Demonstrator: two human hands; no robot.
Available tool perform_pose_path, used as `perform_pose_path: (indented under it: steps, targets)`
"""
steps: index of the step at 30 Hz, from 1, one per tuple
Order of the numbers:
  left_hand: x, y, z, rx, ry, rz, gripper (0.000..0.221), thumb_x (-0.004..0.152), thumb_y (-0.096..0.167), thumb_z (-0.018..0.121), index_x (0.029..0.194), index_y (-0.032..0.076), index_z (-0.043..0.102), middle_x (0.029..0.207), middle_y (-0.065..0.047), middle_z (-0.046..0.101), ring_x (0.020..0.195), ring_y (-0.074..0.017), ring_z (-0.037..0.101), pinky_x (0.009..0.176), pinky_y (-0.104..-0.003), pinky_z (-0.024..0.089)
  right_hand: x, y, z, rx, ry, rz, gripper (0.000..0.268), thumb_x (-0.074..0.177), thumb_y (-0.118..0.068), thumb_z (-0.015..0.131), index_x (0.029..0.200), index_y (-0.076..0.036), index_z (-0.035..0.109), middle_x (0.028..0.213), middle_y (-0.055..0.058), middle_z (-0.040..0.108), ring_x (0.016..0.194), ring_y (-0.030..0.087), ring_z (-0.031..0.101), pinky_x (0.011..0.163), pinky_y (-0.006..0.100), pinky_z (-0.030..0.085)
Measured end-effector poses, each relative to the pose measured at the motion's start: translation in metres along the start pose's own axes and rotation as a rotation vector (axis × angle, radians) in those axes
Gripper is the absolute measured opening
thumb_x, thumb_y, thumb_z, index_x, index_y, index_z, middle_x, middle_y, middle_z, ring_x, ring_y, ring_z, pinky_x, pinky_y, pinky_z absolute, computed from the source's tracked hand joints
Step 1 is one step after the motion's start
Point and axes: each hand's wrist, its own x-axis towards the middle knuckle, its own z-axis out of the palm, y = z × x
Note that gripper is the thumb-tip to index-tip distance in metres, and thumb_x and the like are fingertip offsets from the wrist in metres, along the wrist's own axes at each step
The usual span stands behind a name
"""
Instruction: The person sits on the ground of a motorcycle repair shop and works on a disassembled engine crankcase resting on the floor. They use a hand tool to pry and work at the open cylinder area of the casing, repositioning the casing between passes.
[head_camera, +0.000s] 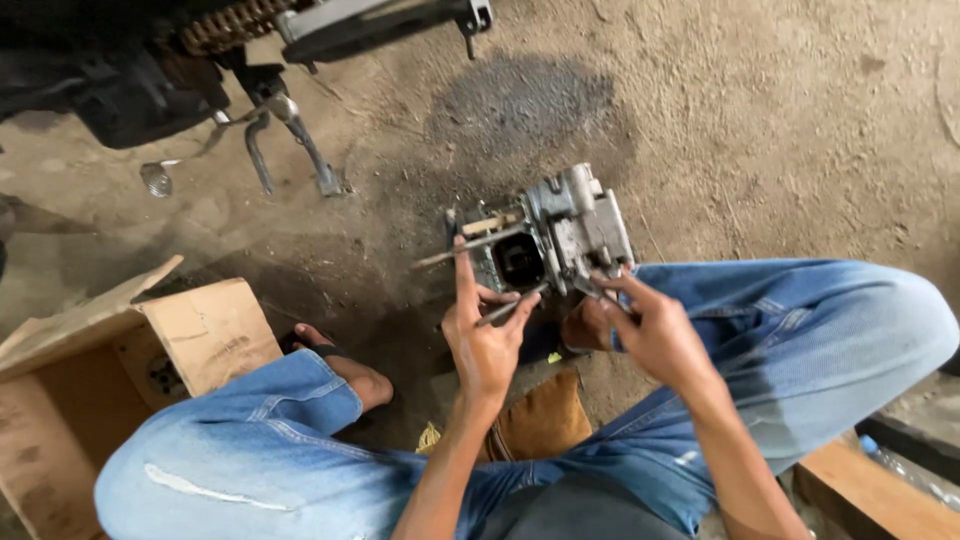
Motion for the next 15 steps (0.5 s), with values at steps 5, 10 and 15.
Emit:
perform_pose_path:
  steps: [5,10,15]
  targets:
    - [-0.004,-0.008,0.0,-0.009,0.008,0.011,0.108,0.075,0.008,0.093,0.163,0.004,0.029,0.073,-0.007,0.07,0.062,-0.0166,0.069,0.059,-0.031,0.056,0.018,-0.015,0.014,0.147,0.015,0.139,0.038,0.101,-0.011,0.066,0.139,-0.016,0.067,0.076,0.03,0.064,0.06,0.032,0.057,0.053,0.043,0.045]
    - [-0.005,-0.012,-0.004,-0.015,0.012,0.014,0.107,0.077,0.01,0.092,0.163,0.003,0.028,0.073,-0.005,0.071,0.062,-0.0158,0.07,0.06,-0.03,0.058,-0.004,0.035,0.035,0.123,0.154,-0.298,0.037,0.1,-0.008,0.064,0.137,-0.009,0.062,0.1,0.017,0.079,0.085,0.009,0.068,0.065,0.03,0.056]
    - [-0.01,-0.017,-0.007,-0.029,-0.01,0.001,0.107,0.077,0.01,0.092,0.163,0.002,0.028,0.077,-0.006,0.072,0.066,-0.0169,0.072,0.061,-0.031,0.058,-0.013,0.044,0.024,0.294,0.028,-0.279,0.037,0.101,-0.005,0.062,0.137,-0.008,0.062,0.095,0.017,0.077,0.079,0.015,0.067,0.072,0.034,0.057]
